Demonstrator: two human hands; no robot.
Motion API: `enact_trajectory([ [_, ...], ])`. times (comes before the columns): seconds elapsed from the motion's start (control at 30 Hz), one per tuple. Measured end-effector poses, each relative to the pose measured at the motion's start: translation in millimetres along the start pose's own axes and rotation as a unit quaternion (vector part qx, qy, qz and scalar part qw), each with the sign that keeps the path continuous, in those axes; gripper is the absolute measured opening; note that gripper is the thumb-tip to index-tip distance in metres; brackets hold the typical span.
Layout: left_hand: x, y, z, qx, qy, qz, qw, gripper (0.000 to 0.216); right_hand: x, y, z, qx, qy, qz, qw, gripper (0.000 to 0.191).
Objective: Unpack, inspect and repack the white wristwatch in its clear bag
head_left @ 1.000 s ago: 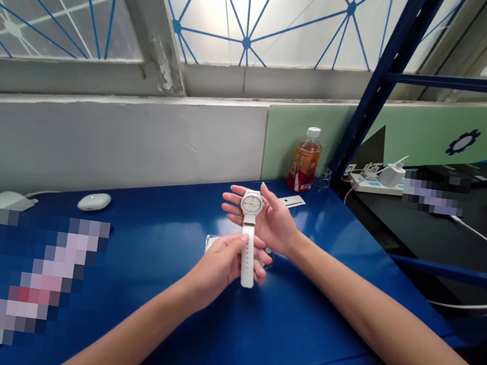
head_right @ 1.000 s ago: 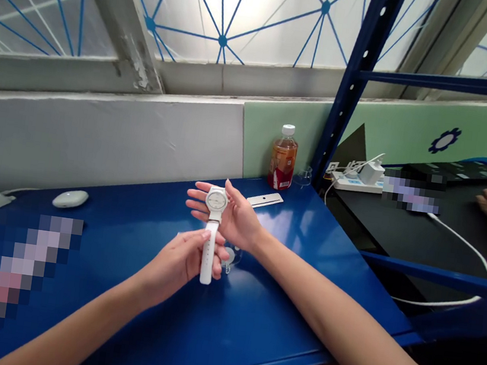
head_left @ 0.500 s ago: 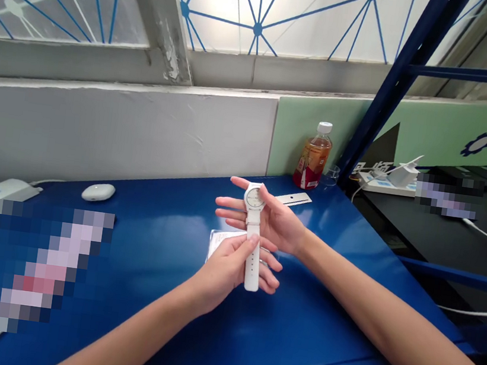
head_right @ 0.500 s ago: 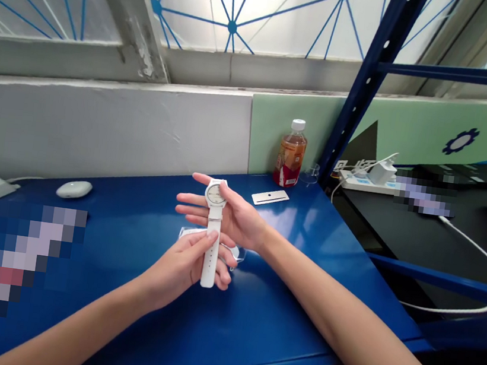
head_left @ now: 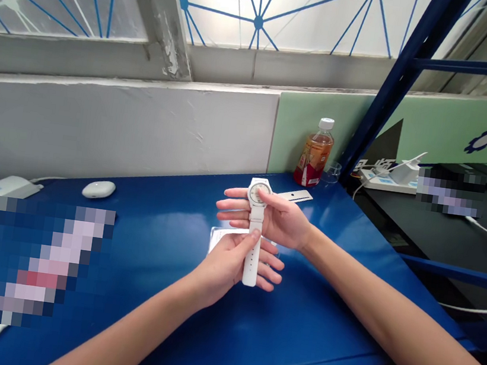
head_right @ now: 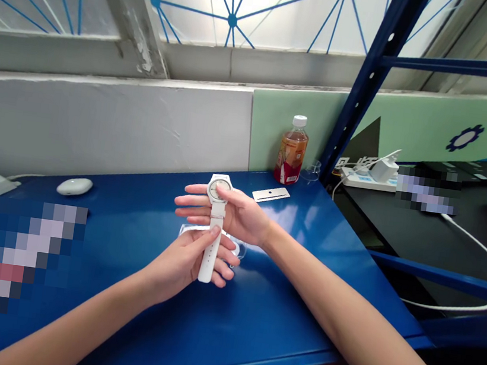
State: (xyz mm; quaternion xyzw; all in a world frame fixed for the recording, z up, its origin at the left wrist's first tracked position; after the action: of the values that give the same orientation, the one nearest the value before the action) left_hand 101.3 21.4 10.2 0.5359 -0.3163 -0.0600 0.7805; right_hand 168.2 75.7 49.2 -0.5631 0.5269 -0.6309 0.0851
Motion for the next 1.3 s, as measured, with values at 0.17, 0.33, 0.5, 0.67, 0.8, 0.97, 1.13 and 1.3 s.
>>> enact_trajectory([
  [0.17, 1, 1, 0, -0.005, 0.010, 0.011, 1.000, 0.042, 2, -2, 1, 0.002, 0.006, -0.019, 1.000, 0.066],
  [0.33, 0, 3, 0, 0.009, 0.023, 0.005, 1.000, 0.043, 0, -4, 1, -0.016, 0.019, -0.036, 0.999, 0.064],
  [0.5, 1, 6, 2, 0.043, 0.033, -0.009, 0.998, 0.046, -6, -3, 1, -0.016, 0.027, -0.041, 0.999, 0.060],
  [0.67, 1, 14, 6, 0.080, 0.069, -0.062, 0.992, 0.039, -13, -7, 1, -0.029, 0.054, -0.036, 0.997, 0.054],
  [0.8, 1, 18, 8, 0.109, 0.081, -0.097, 0.986, 0.036, -18, -10, 1, -0.071, 0.094, -0.024, 0.993, 0.039],
  [0.97, 5, 8, 5, 0.080, 0.022, -0.059, 0.995, 0.049, -27, -8, 2, -0.100, 0.147, 0.006, 0.984, 0.023],
  [1.13, 6, 5, 3, 0.054, -0.003, -0.022, 0.998, 0.047, -21, -6, 3, -0.101, 0.111, 0.040, 0.988, 0.025],
  [1.3, 5, 6, 2, 0.028, -0.022, 0.000, 0.999, 0.044, -3, -6, 2, -0.064, 0.020, 0.069, 0.995, 0.028],
])
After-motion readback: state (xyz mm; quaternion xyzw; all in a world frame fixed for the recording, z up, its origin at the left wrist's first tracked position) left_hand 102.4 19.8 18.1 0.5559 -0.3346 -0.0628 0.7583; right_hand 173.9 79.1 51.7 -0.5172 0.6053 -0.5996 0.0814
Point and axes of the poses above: each hand's wrist, its own z-axis away from the middle knuckle, its own x-axis out of the palm, y = z × x, the point moved 6 cm from there along -z, towards the middle knuckle, and after that the axes turned 4 degrees about -y, right-handed, at the moved point
